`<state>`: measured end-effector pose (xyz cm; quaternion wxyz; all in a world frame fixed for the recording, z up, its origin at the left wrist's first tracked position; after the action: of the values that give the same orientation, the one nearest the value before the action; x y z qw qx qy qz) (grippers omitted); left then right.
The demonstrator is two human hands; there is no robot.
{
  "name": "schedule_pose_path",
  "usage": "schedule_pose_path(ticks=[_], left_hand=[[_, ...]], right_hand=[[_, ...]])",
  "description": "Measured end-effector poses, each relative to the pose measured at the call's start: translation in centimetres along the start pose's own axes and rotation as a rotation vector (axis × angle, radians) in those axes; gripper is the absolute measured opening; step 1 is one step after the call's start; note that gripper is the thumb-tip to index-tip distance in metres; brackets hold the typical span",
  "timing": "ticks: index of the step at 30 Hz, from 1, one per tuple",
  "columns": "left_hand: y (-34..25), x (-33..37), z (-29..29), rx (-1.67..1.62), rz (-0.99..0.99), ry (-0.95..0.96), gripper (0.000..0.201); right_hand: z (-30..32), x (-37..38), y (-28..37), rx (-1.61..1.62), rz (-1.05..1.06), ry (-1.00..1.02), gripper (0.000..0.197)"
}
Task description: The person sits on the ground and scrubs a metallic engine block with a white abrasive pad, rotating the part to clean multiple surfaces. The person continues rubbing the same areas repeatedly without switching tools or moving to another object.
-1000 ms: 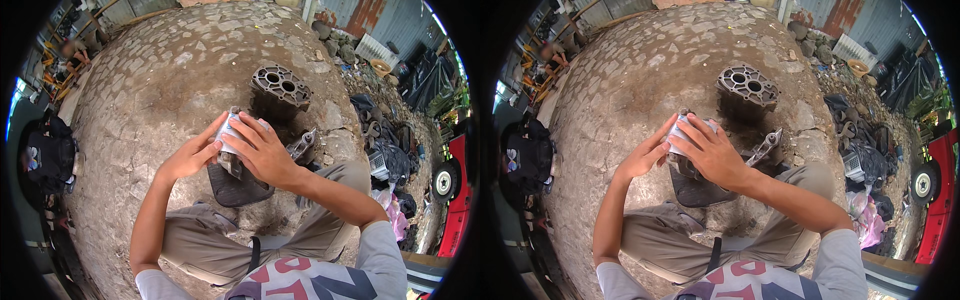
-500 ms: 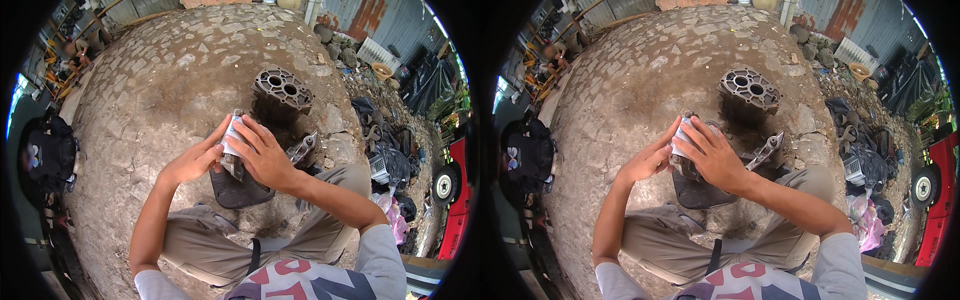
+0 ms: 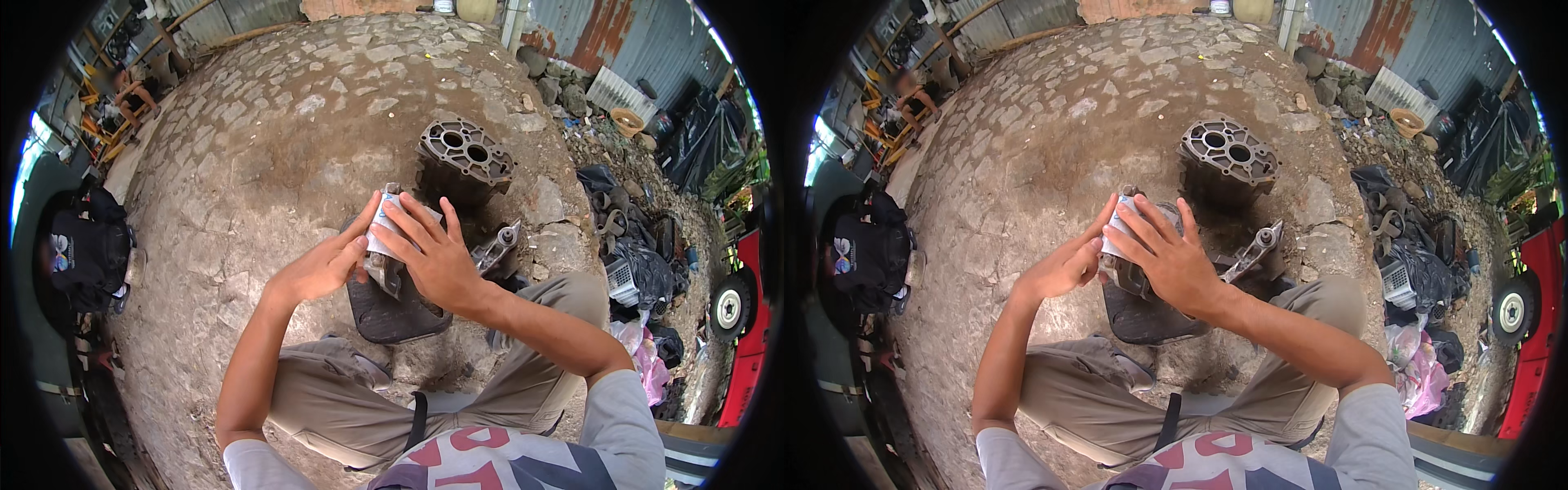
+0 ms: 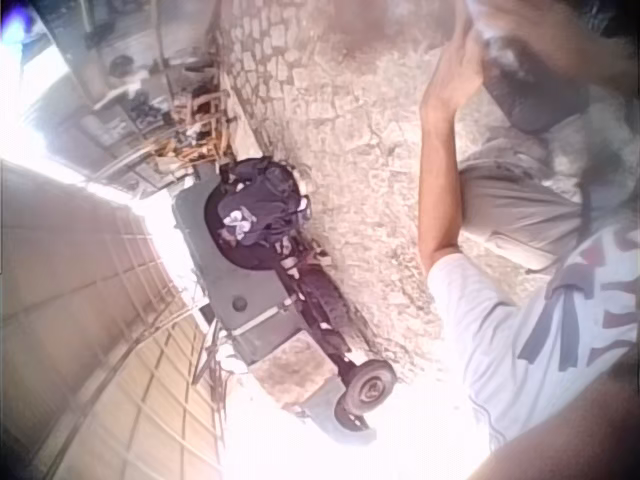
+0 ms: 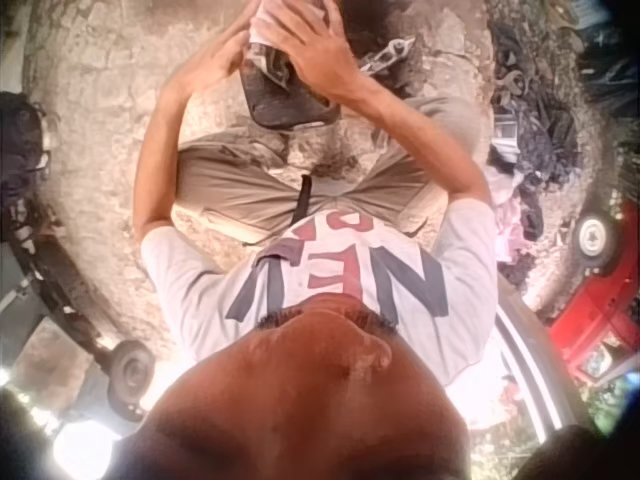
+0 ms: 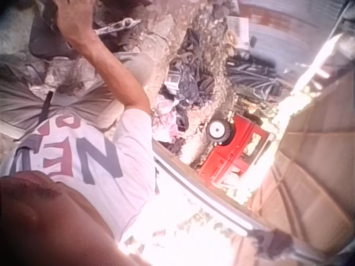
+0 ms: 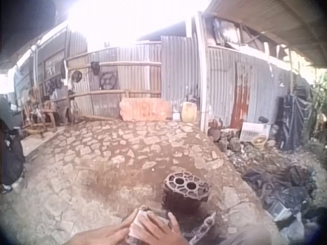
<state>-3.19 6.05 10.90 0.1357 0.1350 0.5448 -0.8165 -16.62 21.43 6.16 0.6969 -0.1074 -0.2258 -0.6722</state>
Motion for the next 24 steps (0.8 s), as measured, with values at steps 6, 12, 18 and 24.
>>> schedule_pose_path(ticks=[6, 12, 18, 24], left_hand=[[0.0, 0.2, 0.7, 0.228, -0.118, -0.137, 0.062], [0.5, 0.5, 1.1, 0.249, -0.289, -0.199, 0.059], [0.9, 0.6, 1.2, 0.215, -0.363, -0.186, 0.058], [1.0, 1.1, 0.9, 0.188, -0.386, -0.184, 0.056]], right_hand=[[1.1, 0.7, -0.5, -0.054, 0.065, -0.059, 0.042], [2.2, 1.4, -0.9, -0.012, 0.083, -0.003, 0.04], [3.2, 1.4, -1.0, 0.005, 0.085, 0.057, 0.04], [3.4, 1.4, -0.4, -0.03, 0.095, 0.02, 0.041]])
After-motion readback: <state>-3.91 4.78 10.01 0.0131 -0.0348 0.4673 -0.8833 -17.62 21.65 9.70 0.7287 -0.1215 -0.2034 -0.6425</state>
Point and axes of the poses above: each hand's wrist, its own x-axis towards the middle knuckle, its own z-axis out of the back of the hand, y = z × x, the point moved 3 cm from there along x, towards the middle knuckle, and after that the axes turned 9 degrees about y, right-handed, at the moved point
